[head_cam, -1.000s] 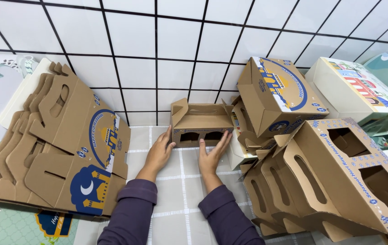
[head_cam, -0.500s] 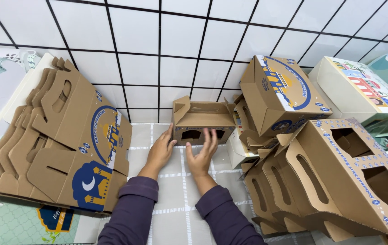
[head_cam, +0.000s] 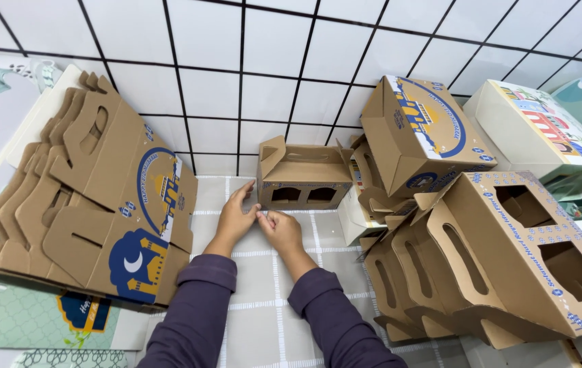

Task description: Assembling cardboard gift boxes by folding along pre-scored lines and tucking in flaps.

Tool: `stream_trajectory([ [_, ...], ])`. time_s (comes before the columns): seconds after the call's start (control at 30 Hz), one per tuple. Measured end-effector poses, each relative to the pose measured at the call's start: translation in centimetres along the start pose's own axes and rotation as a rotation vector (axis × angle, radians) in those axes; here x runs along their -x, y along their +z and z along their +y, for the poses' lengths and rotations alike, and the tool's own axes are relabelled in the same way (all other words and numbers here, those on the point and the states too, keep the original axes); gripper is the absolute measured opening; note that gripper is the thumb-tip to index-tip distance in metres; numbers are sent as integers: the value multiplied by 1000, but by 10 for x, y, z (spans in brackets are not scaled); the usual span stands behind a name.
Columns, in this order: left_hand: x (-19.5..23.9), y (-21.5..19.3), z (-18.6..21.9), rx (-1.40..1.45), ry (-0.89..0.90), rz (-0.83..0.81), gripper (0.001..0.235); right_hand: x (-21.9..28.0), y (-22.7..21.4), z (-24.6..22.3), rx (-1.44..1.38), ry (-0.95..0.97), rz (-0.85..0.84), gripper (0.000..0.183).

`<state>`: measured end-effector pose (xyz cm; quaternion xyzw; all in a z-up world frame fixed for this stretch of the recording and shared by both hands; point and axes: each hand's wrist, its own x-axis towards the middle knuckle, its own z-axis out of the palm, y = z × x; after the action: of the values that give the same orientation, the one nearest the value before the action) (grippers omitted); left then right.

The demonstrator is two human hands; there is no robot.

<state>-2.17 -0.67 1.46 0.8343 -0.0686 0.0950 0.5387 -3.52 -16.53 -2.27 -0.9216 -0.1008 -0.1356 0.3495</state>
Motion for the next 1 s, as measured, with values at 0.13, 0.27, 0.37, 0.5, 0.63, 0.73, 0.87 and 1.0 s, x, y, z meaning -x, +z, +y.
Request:
stream_trajectory([
  [0.13,-2,4,-19,94,-1,90,64,-3,-3,-8,65,32,-79,49],
  [0.27,4,3,-21,75,-21,127,56,-1,-6,-15,88,41,-88,45],
  [0.37,10,2,-35,33,-4,159,51,-1,-7,-21,103,37,-88,44],
  [0.5,23,-1,-42,-55,-7,203,42,2,-14,-31,135,49,-102,43],
  [0.63,42,-10,-23,-75,-24,163,40,2,-9,-30,197,19,-100,40],
  [0.73,52,-10,-21,-75,-39,127,41,4,-8,-30,229,-1,-92,40],
  [0.87,55,-5,-19,-140,-49,70,30,4,-11,-34,224,1,-61,37],
  [1.0,58,3,-18,-142,-79,43,24,8,-13,-32,172,-33,45,23],
])
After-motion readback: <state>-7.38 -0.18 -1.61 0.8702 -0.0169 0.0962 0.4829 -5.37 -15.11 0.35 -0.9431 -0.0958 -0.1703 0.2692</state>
